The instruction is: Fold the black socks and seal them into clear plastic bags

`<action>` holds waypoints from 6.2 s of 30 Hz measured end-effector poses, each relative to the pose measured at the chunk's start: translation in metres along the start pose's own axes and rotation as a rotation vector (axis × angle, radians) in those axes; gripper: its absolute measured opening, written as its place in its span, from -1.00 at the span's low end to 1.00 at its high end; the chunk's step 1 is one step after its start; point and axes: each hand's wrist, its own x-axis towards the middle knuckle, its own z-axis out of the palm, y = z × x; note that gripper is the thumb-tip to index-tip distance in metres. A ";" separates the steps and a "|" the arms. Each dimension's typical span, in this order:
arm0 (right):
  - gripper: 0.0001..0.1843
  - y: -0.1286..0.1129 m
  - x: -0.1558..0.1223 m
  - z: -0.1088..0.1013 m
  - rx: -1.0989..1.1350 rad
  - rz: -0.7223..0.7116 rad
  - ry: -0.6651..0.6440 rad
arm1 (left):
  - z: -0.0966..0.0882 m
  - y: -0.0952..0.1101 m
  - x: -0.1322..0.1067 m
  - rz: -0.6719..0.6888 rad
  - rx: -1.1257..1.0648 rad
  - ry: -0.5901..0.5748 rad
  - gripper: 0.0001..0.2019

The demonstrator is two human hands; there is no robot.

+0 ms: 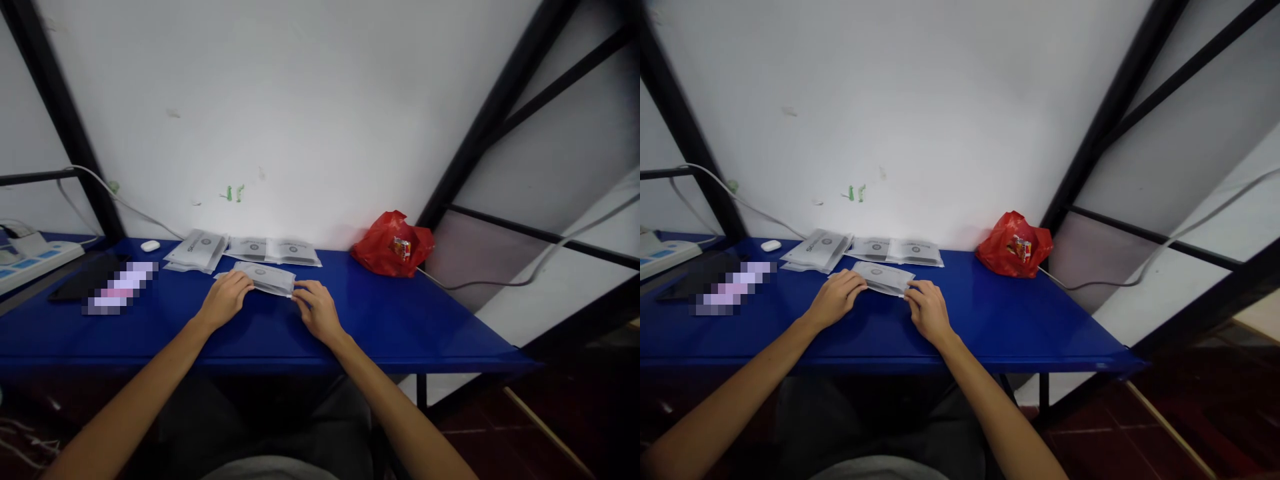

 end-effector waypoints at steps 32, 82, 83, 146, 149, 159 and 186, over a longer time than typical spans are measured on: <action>-0.82 0.009 0.001 -0.011 -0.016 0.017 0.004 | 0.017 0.034 0.033 0.313 0.192 -0.239 -0.75; -0.59 0.036 0.017 0.021 -0.064 0.339 -0.322 | 0.048 -0.030 0.047 -0.312 -0.227 -0.442 -0.68; -0.61 0.037 0.018 0.022 -0.048 0.320 -0.329 | 0.048 -0.034 0.046 -0.320 -0.218 -0.450 -0.67; -0.47 0.101 -0.002 -0.026 -0.283 0.562 -0.377 | 0.044 0.003 0.031 -0.529 0.051 -0.618 -0.45; -0.48 0.105 -0.009 -0.021 -0.305 0.565 -0.414 | 0.053 -0.003 0.025 -0.543 0.027 -0.589 -0.46; -0.50 0.106 -0.010 -0.019 -0.295 0.566 -0.382 | 0.041 0.009 0.023 -0.397 0.034 -0.381 -0.59; -0.55 0.106 -0.010 -0.021 -0.261 0.582 -0.349 | 0.013 0.104 0.078 -0.539 -0.204 -0.420 -0.81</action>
